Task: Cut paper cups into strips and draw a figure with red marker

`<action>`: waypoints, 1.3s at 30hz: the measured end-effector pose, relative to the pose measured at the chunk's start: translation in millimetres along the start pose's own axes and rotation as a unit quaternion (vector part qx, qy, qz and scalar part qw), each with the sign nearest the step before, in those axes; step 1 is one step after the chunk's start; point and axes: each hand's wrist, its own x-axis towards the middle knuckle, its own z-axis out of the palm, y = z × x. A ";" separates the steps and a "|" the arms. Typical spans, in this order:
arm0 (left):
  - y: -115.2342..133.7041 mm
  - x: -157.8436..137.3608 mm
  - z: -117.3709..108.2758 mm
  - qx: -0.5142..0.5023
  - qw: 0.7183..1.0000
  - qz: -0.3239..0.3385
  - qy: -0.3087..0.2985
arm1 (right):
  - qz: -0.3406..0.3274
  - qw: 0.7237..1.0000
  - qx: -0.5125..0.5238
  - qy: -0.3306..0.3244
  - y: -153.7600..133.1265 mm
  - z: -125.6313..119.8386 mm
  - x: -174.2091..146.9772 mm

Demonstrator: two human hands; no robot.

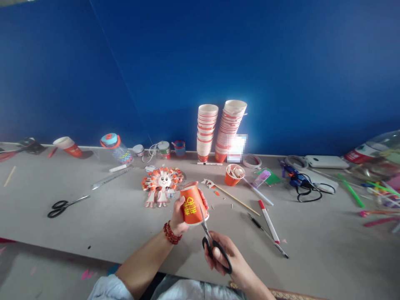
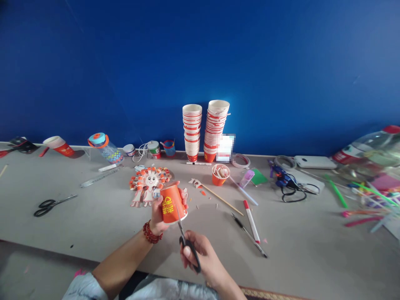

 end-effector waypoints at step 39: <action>-1.2 0.1 -3.2 -0.005 1.000 -0.013 0.006 | -0.017 0.999 -0.048 0.011 2.0 -4.2 4.1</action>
